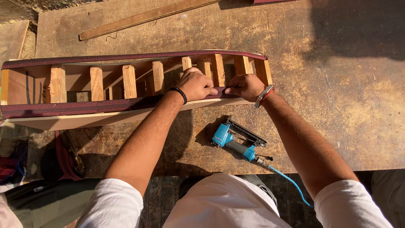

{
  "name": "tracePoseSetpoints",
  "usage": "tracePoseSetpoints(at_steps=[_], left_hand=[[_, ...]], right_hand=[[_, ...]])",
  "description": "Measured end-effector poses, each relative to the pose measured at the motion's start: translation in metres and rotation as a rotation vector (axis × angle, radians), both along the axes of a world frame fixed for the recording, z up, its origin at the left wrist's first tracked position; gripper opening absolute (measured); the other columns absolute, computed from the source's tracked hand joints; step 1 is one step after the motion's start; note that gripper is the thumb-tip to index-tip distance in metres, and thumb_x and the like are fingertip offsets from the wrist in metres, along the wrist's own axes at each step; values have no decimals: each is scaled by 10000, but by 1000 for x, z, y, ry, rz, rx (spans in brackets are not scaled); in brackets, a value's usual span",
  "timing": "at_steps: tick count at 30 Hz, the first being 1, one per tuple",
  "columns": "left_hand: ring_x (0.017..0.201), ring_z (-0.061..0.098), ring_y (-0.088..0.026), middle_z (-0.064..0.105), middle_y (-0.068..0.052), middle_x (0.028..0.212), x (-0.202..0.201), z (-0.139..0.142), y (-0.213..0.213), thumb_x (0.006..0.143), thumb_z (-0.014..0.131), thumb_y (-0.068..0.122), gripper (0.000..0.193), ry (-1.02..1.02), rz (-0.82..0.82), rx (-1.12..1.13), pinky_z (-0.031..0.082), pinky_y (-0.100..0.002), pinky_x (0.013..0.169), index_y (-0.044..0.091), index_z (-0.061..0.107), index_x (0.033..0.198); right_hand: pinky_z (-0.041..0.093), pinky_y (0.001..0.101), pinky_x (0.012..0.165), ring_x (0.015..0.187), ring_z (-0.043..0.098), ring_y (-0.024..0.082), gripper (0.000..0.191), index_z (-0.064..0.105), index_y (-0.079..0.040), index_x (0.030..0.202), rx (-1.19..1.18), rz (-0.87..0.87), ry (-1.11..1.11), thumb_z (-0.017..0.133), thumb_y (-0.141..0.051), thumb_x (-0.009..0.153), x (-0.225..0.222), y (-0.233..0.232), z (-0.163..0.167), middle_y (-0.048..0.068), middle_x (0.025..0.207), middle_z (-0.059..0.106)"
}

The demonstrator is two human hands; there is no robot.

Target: The person attaches a maroon webbing strap to a wooden chair frame using a pneumatic staple gun. They repeatedly position the strap, staple it in place, and trim excess material with scissors.

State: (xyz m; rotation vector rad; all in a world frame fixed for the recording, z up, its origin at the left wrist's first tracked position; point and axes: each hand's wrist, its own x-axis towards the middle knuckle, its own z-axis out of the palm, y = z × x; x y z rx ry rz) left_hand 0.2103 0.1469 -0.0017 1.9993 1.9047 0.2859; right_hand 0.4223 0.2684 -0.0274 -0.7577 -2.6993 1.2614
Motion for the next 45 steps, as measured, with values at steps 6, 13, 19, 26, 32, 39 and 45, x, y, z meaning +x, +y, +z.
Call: tracePoseSetpoints(at_steps=[6,13,19,26,32,39,45], left_hand=[[801,639,-203,743,17,695,-4,-17,-9,765,843,488,307,-131,72,177,383,-388,971,197,790,680],[697,641,-145,734,49,674,-4,-25,-3,848,816,457,283,-149,70,195,380,-391,980,208,790,715],[649,633,-156,704,32,633,0,-27,-5,854,816,420,291,-141,111,169,395,-386,975,183,779,689],[600,634,-169,700,14,623,0,-22,1,870,815,423,324,-128,136,110,419,-382,1024,167,772,678],[627,633,-185,705,22,648,4,-22,5,872,809,446,313,-109,105,151,407,-400,1013,174,799,718],[550,579,-168,655,25,553,8,-35,13,853,842,395,330,-166,104,187,363,-415,1053,160,766,635],[517,540,-133,608,52,506,13,-36,17,847,850,364,314,-196,92,237,326,-447,1068,165,760,622]], right_hand=[[544,325,843,927,694,167,321,747,-81,1060,-134,6,-93,880,-240,815,1,4,-3,55,1028,761],[592,320,809,884,716,161,196,740,-86,971,-234,-122,223,848,-178,837,3,-5,-13,39,963,738],[586,342,785,846,713,198,255,729,-133,986,201,-356,-80,737,-385,950,50,-71,-18,51,938,750],[564,472,841,1039,667,367,739,458,-74,1237,234,79,-494,793,-560,793,101,-171,-91,189,1138,672],[595,474,823,962,707,391,727,387,-72,1349,-18,-175,-533,769,-427,843,92,-153,-85,236,1102,681],[665,373,775,790,779,262,852,500,-221,1520,153,-145,-311,684,-142,693,118,-89,-5,182,1006,786],[633,405,622,676,748,262,818,561,-215,1477,535,-15,-343,825,-281,706,108,-63,19,145,974,781]])
